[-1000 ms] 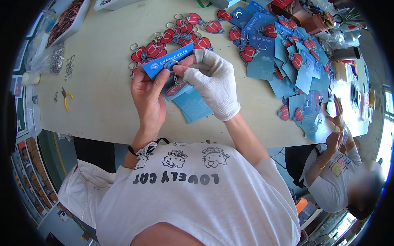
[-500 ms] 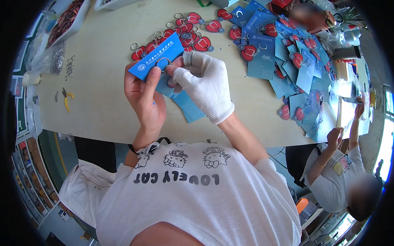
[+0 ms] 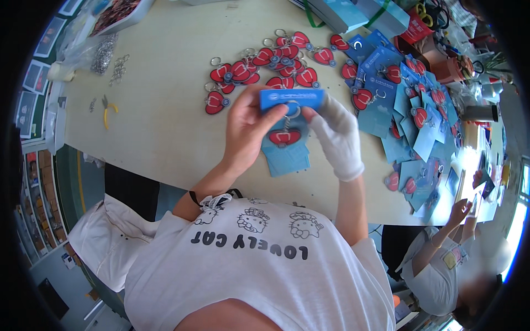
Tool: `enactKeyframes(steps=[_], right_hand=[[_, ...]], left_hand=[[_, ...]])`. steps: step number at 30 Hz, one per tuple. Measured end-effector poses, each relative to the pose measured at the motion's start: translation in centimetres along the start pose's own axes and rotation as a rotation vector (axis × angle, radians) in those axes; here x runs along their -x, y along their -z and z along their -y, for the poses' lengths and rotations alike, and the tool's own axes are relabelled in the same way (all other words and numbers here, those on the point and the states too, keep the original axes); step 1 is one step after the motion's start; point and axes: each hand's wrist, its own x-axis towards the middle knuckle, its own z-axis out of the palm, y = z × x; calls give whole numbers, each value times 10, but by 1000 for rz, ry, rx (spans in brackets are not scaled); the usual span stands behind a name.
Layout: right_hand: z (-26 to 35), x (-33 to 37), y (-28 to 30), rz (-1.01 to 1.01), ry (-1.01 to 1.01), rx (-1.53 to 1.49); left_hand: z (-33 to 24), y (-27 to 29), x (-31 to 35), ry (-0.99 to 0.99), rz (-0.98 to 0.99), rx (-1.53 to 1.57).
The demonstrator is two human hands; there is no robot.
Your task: The person assembles heart-shaped keychains by attaching red charms to blue cardboard backing cards. They pick up a charm and a card, thread the metal ring through the card's hole, and place the finished unit on a growing pile to the right. The process is repetitive and performed by hand.
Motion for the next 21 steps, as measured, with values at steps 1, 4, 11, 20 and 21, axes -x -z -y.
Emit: enactKeyframes(steps=[1, 4, 11, 20, 21], right_hand=[[-1, 8, 7, -46, -34, -1], [-9, 16, 60, -347, -15, 50], [-22, 17, 221, -927, 201, 416], [-8, 7, 176, -1242, 288, 1577], [-1, 4, 157, -1199, 337, 1526]], left_hand=[[0, 6, -6, 0, 30, -52], [-3, 49, -38, -109, 24, -513], [-1, 169, -88, -275, -167, -1586], [2, 148, -101, -329, -42, -1538], [3, 145, -104, -324, -18, -1528]])
